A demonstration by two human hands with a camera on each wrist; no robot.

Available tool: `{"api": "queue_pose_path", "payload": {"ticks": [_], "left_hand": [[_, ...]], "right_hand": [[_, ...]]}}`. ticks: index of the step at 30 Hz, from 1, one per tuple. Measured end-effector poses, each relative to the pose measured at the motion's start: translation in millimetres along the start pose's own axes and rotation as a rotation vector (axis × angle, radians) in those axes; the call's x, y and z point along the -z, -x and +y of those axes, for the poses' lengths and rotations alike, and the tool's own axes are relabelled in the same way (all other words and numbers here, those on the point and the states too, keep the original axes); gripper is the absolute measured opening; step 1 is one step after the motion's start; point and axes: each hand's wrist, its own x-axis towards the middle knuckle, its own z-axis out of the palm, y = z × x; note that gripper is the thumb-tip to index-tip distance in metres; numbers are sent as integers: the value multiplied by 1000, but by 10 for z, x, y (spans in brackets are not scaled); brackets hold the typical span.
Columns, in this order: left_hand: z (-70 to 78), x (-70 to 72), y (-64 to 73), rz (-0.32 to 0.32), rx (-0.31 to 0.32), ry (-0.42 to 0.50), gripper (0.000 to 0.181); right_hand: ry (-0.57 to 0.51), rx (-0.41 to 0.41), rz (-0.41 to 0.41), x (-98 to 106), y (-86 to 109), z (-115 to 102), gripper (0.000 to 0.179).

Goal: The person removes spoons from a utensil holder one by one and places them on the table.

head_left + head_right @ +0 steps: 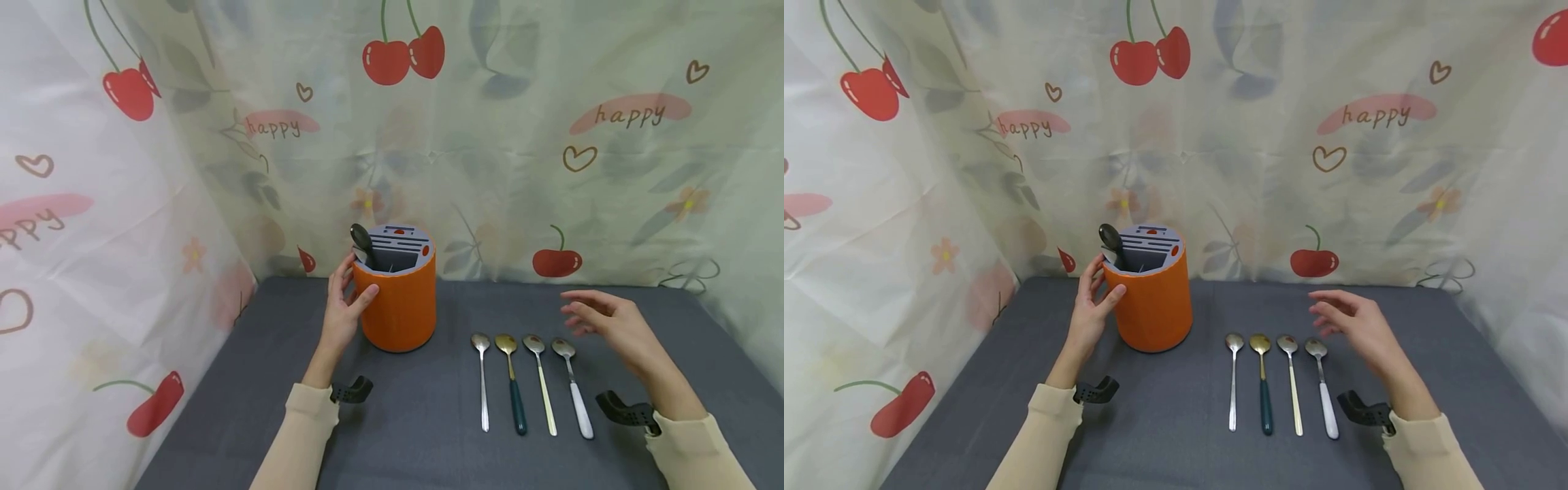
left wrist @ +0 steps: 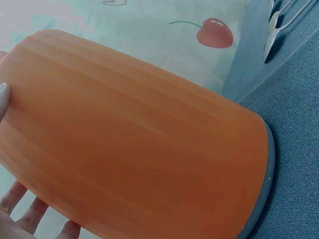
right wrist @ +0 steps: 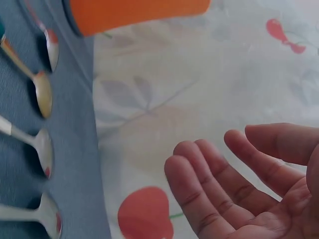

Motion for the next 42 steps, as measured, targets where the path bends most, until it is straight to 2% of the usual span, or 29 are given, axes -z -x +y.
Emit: {"api": "queue_pose_path", "payload": {"ticks": [5,16,30,42], "left_hand": [[-12,2,-1,-5,-4,7,69],[-2,-7,-1,-9,-7,6,71],[5,-4,9,-7,-15,-5,70],[16,0,0,-9,1,6,75]], "right_hand": [[-4,43,-53,-47,-28,-134,42],[-2,81,-79,-89,-153,-419,41],[-80,161,-78,-170,-337,-740,39],[-95,206,-69,-244,-439,-939,37]]}}
